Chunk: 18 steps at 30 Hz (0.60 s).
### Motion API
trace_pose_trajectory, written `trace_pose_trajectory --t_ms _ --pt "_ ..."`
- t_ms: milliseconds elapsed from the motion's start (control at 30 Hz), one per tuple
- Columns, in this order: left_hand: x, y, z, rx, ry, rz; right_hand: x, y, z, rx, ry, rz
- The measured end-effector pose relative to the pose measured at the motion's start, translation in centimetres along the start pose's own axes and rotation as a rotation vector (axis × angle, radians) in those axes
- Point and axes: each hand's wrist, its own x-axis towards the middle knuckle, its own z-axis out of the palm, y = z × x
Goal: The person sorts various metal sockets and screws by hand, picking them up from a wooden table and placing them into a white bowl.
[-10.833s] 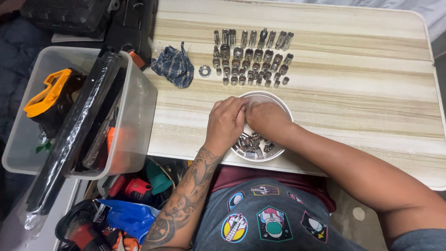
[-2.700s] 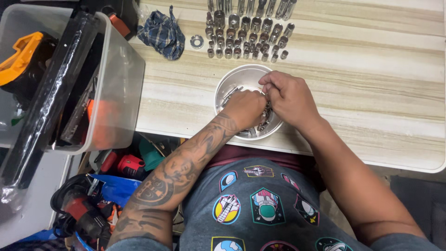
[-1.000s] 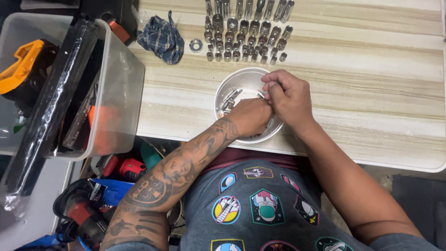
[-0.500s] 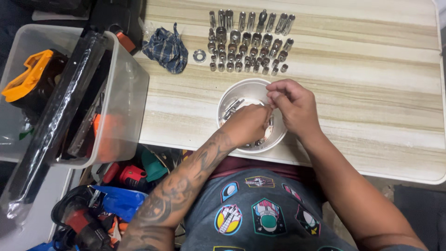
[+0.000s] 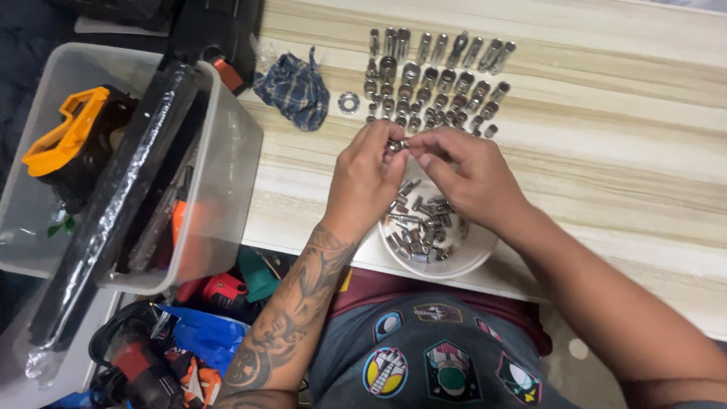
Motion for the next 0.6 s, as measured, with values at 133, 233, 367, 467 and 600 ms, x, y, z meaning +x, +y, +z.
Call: trace_pose_trajectory --t_ms 133,233,367,467,600 --pt "0.3 -2.5 -0.7 0.058 0.074 0.099 3.7 0.4 0.6 -0.125 -0.134 0.059" --pt "0.7 -4.3 -0.5 0.053 0.126 0.019 6.1 1.1 1.5 -0.198 -0.246 0.026" --pt "1.5 -6.8 -0.3 0.002 0.126 -0.133 8.7 2.5 2.9 -0.258 -0.364 0.073" --pt "2.0 -8.8 -0.1 0.047 0.114 -0.106 10.4 3.5 3.7 -0.374 -0.428 0.142" --pt "2.7 -11.3 0.6 0.179 0.109 -0.025 11.8 4.0 4.4 -0.579 -0.544 0.272"
